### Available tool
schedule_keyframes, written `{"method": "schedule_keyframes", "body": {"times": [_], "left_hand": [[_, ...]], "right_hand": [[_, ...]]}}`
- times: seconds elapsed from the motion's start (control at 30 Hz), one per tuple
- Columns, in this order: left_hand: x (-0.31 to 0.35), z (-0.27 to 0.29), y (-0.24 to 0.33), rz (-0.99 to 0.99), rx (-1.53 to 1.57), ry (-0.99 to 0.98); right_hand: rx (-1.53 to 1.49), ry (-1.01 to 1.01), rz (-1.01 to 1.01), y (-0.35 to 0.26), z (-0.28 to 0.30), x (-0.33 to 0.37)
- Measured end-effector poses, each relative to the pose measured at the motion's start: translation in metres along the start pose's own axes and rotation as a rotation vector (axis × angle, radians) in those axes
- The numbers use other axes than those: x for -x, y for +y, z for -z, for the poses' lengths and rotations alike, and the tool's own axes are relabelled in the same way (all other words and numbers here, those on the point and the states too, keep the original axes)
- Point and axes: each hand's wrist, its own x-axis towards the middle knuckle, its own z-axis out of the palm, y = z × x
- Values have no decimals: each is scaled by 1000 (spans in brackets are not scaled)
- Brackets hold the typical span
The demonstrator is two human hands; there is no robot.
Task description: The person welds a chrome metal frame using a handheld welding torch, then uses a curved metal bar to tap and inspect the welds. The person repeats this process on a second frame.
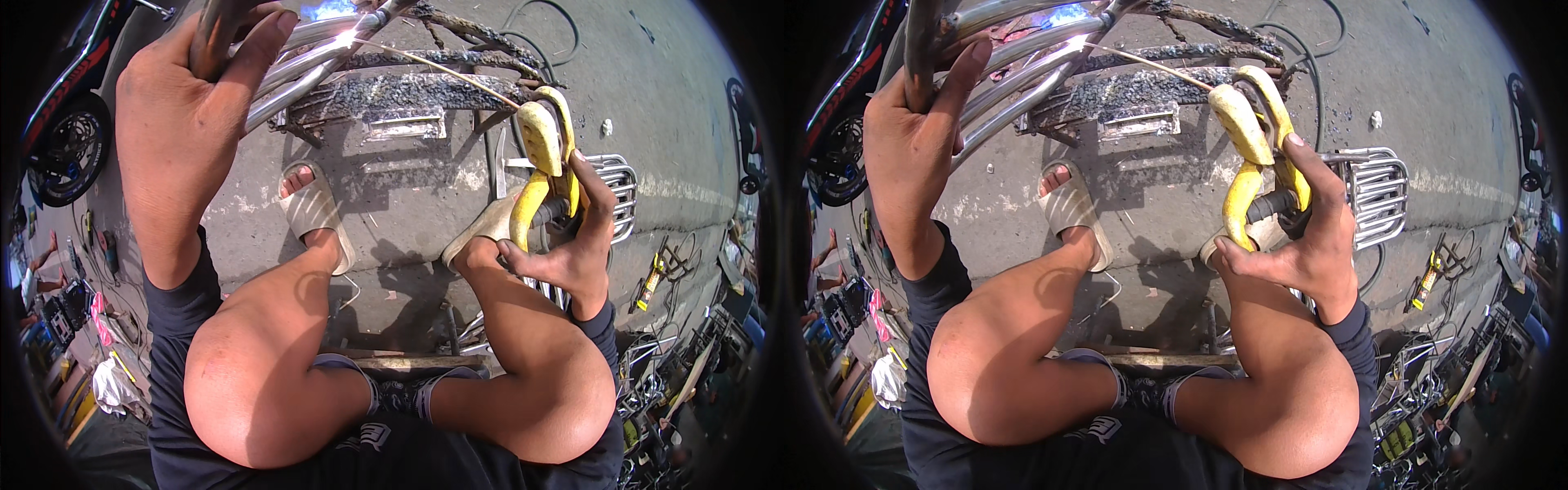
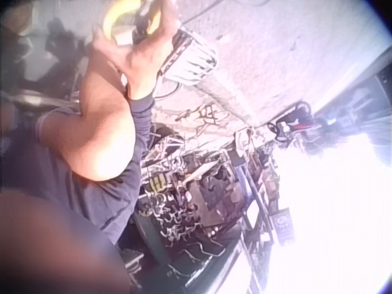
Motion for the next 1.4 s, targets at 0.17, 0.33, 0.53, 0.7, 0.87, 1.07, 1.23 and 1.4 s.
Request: {"method": "schedule_keyframes", "body": {"times": [0.17, 0.33, 0.53, 0.7, 0.87, 1.07, 1.23, 1.4], "left_hand": [[1, 0, 0, 3, -48, 1], [1, 0, -4, -19, -74, 24], [-5, 2, -9, 16, -82, -39], [-12, 6, -17, -72, -64, 3], [-7, 9, -26, -67, -54, 23], [-5, 8, -32, -38, 16, 42], [-6, 10, -36, -50, -23, 40], [-8, 11, -41, 38, -21, 48]], "right_hand": [[-1, -23, -7, -2, -1, -1], [2, -46, -15, -3, -1, -2], [-17, -3, -11, 1, -4, -1], [-24, 35, 11, 2, -6, -1], [11, 8, 17, -1, -3, -3], [25, -7, 18, -2, -4, -4], [14, -13, 2, 0, -6, -4], [-9, -50, -40, 0, -8, -2]]}}
